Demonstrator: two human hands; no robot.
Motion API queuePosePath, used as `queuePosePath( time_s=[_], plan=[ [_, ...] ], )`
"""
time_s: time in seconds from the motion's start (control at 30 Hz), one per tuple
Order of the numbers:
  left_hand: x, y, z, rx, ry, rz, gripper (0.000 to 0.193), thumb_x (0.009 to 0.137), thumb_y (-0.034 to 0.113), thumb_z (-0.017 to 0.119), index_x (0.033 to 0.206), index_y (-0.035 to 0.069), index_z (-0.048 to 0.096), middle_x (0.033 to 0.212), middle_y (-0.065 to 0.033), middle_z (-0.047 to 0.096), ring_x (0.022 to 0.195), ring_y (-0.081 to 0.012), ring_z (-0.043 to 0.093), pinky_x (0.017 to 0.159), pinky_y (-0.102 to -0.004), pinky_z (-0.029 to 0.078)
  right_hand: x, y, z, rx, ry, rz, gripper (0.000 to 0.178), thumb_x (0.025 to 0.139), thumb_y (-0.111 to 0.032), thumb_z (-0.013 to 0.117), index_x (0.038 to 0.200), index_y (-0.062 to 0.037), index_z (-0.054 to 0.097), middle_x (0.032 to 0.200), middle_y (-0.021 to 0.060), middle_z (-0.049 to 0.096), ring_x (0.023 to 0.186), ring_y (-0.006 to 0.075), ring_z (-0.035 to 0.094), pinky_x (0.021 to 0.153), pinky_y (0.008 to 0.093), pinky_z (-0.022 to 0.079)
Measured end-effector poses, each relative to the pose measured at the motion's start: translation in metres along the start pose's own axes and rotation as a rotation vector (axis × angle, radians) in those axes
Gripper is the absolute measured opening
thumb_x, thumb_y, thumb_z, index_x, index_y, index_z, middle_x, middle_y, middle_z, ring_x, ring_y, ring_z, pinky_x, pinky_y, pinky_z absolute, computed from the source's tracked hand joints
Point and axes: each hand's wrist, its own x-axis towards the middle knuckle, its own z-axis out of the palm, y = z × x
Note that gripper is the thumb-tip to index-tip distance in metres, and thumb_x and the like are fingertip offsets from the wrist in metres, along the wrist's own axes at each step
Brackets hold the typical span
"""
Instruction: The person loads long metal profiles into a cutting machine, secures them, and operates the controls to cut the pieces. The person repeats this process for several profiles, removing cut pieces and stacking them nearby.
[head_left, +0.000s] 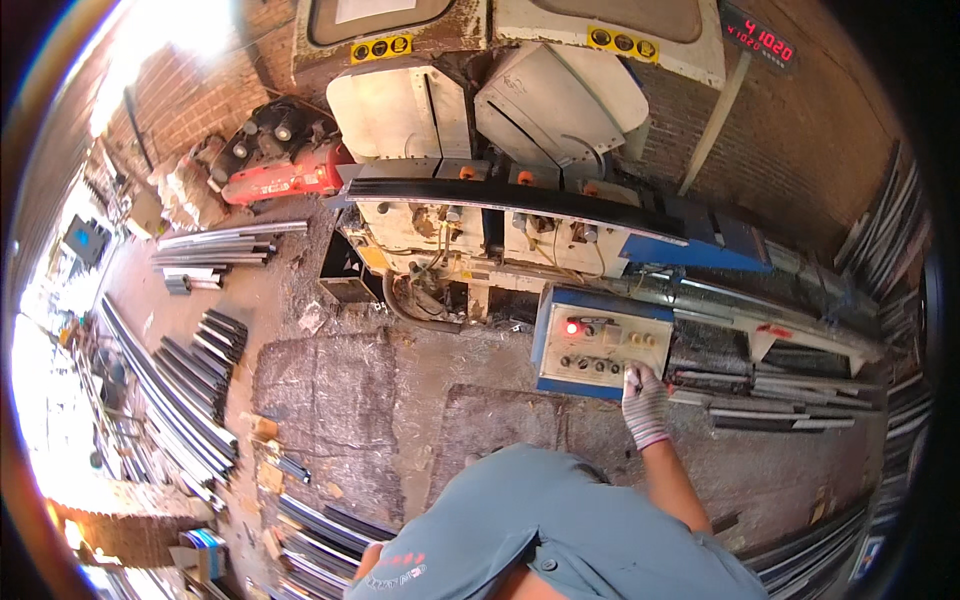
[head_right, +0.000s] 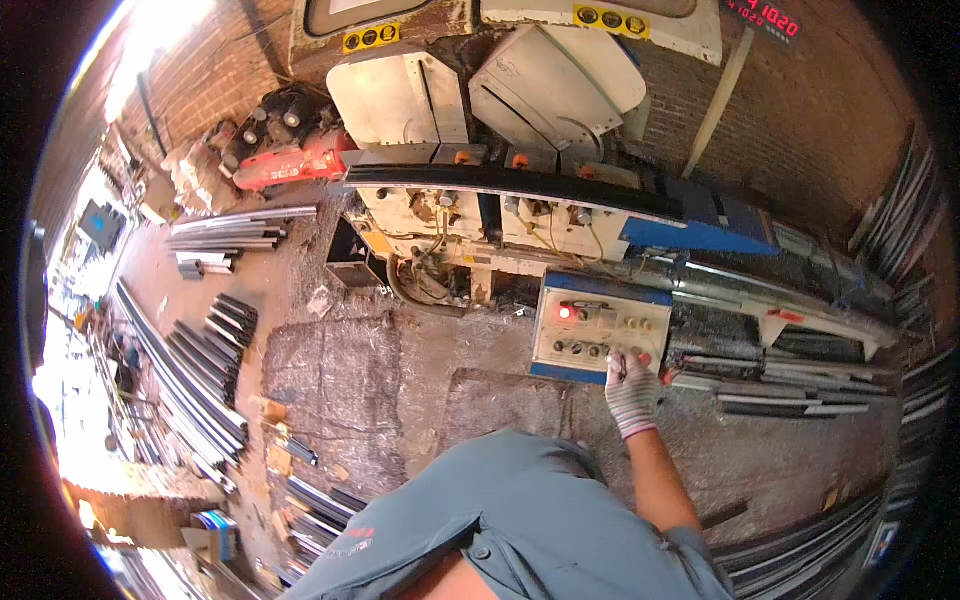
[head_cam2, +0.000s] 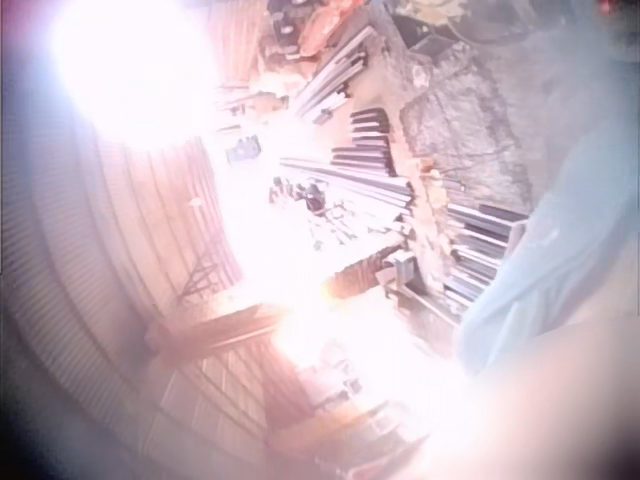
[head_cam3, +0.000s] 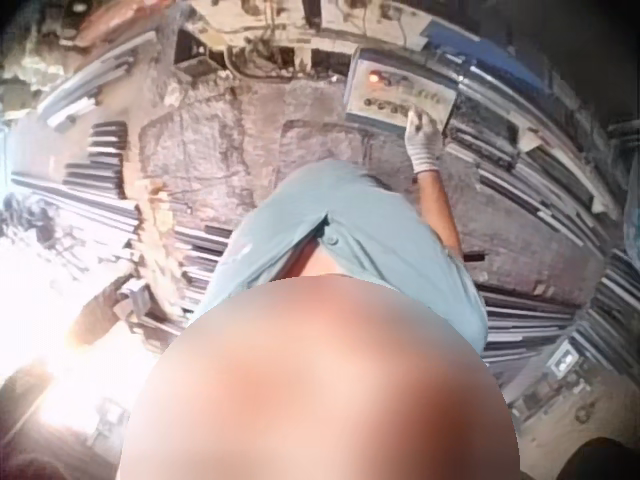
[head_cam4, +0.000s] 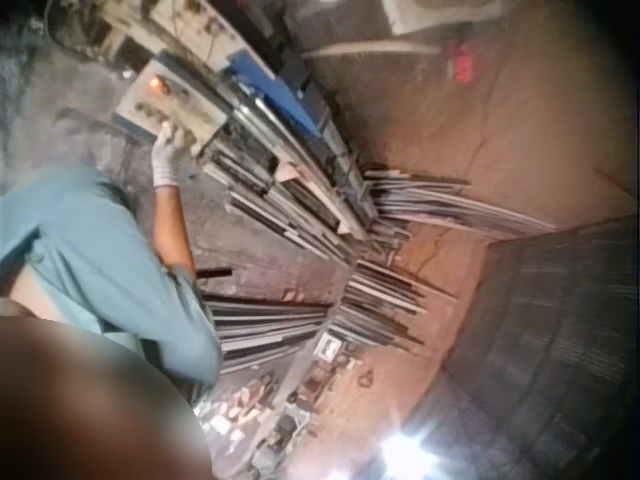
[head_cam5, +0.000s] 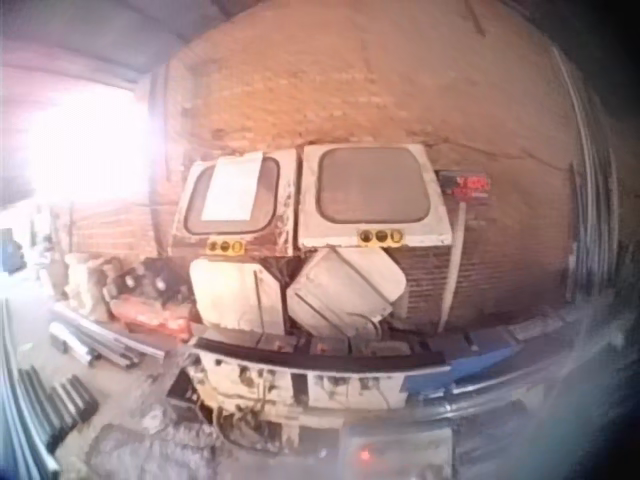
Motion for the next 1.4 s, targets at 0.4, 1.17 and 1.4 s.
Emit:
queuePosePath(
  time_s=[0.4, 1.17, 1.4],
  plan=[
    [-0.023, 0.309, -0.036, -0.244, 0.235, 0.312, 0.027, 0.086, 0.021, 0.054, 0.085, 0.002, 0.073, 0.08, -0.0145, 0.073, 0.07, -0.0255, 0.071, 0.058, -0.0407, 0.055, -0.046, 0.189, -0.139, -0.098, -0.148, 0.33, 0.018, 0.092, -0.019, 0.063, 0.102, -0.0071, 0.072, 0.092, 0.0231, 0.07, 0.084, 0.0392, 0.07, 0.072, 0.0483, 0.053],
    [-0.09, 0.578, -0.294, -0.838, 0.49, 0.923, 0.03, 0.096, 0.025, 0.063, 0.113, 0.001, 0.068, 0.077, -0.0065, 0.066, 0.064, -0.0129, 0.063, 0.05, -0.0332, 0.053, -0.098, 0.279, -0.08, -0.51, -0.582, 0.911, 0.038, 0.095, -0.038, 0.06, 0.1, -0.0012, 0.069, 0.096, 0.0268, 0.07, 0.091, 0.0447, 0.067, 0.08, 0.0498, 0.052],
    [-0.06, 0.683, -0.356, -0.757, 0.631, 0.961, 0.059, 0.09, 0.047, 0.066, 0.127, 0.001, 0.063, 0.11, -0.0221, 0.072, 0.103, -0.0302, 0.07, 0.09, -0.0352, 0.053, -0.098, 0.313, -0.09, -0.437, -0.358, 0.855, 0.034, 0.096, -0.033, 0.06, 0.101, -0.0005, 0.068, 0.096, 0.0253, 0.07, 0.089, 0.0419, 0.068, 0.081, 0.0462, 0.052]
  ],
)
